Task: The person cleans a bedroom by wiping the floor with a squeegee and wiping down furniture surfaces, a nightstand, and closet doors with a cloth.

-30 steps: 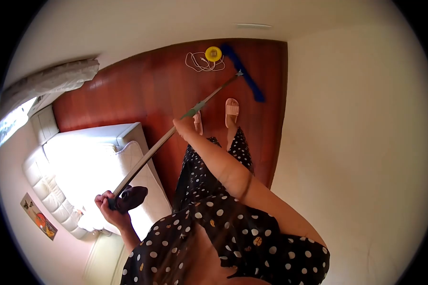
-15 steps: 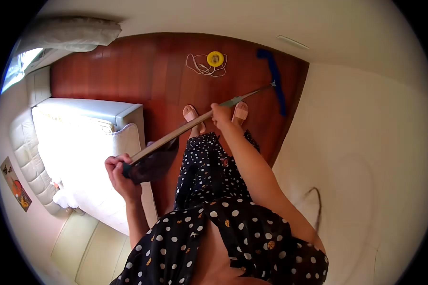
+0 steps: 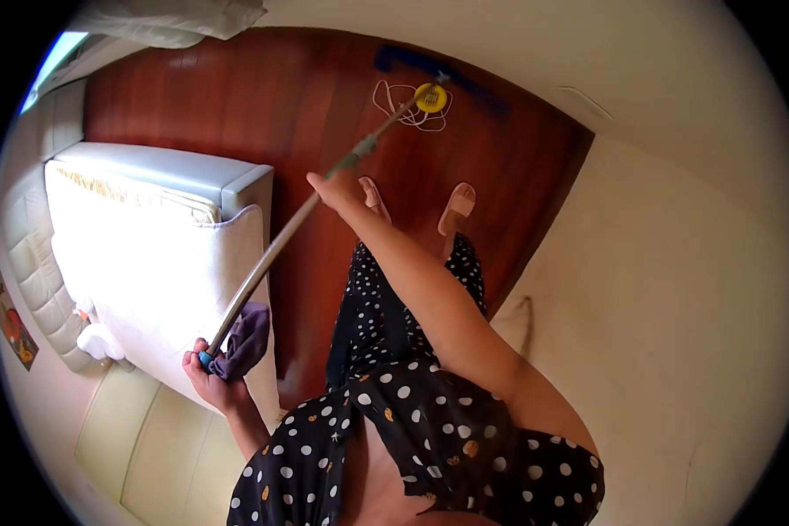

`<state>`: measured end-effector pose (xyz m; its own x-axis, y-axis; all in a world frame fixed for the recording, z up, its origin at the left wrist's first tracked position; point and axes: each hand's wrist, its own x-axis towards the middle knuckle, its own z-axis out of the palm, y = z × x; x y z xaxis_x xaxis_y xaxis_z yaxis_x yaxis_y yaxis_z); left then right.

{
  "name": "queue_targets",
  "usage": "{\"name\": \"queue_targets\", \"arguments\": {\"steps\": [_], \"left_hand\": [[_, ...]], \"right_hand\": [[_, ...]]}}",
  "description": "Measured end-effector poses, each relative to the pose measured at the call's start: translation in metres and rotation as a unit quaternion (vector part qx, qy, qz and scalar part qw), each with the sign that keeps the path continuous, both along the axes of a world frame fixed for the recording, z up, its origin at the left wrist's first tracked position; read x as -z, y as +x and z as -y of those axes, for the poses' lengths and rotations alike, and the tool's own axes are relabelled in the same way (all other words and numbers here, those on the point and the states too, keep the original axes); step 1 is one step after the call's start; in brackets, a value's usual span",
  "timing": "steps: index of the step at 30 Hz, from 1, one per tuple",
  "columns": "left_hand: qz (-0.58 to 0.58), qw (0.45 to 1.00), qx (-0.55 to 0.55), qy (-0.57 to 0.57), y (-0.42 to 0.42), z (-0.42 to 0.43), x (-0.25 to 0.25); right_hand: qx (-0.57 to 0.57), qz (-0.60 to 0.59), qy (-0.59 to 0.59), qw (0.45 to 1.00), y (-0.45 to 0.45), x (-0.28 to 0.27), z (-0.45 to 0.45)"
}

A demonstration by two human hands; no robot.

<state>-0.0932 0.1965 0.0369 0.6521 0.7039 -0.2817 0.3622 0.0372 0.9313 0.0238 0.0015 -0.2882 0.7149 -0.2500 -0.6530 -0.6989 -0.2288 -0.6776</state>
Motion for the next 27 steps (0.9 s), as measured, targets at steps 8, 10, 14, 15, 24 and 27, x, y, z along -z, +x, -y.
{"name": "queue_targets", "arguments": {"steps": [8, 10, 14, 15, 24, 27], "left_hand": [[-0.032, 0.989, 0.041, 0.141, -0.054, -0.110, -0.076], [-0.012, 0.981, -0.003, 0.196, -0.030, -0.086, -0.121], [0.047, 0.961, -0.100, 0.252, -0.015, -0.111, -0.219], [0.026, 0.955, -0.018, 0.295, -0.020, -0.128, -0.249], [-0.010, 0.801, 0.021, 0.598, 0.022, -0.130, -0.411], [-0.017, 0.774, 0.023, 0.632, 0.035, -0.126, -0.408]], "right_hand": [[-0.081, -0.062, 0.409, 0.907, -0.018, -0.091, 0.025], [-0.200, 0.003, 0.288, 0.936, -0.059, -0.041, 0.049], [-0.505, -0.061, -0.152, 0.847, -0.076, -0.011, 0.170], [-0.545, -0.026, -0.263, 0.796, -0.074, 0.007, 0.184], [-0.618, 0.014, -0.390, 0.683, -0.012, 0.004, 0.217], [-0.524, 0.044, -0.403, 0.749, -0.038, 0.008, 0.237]]}}
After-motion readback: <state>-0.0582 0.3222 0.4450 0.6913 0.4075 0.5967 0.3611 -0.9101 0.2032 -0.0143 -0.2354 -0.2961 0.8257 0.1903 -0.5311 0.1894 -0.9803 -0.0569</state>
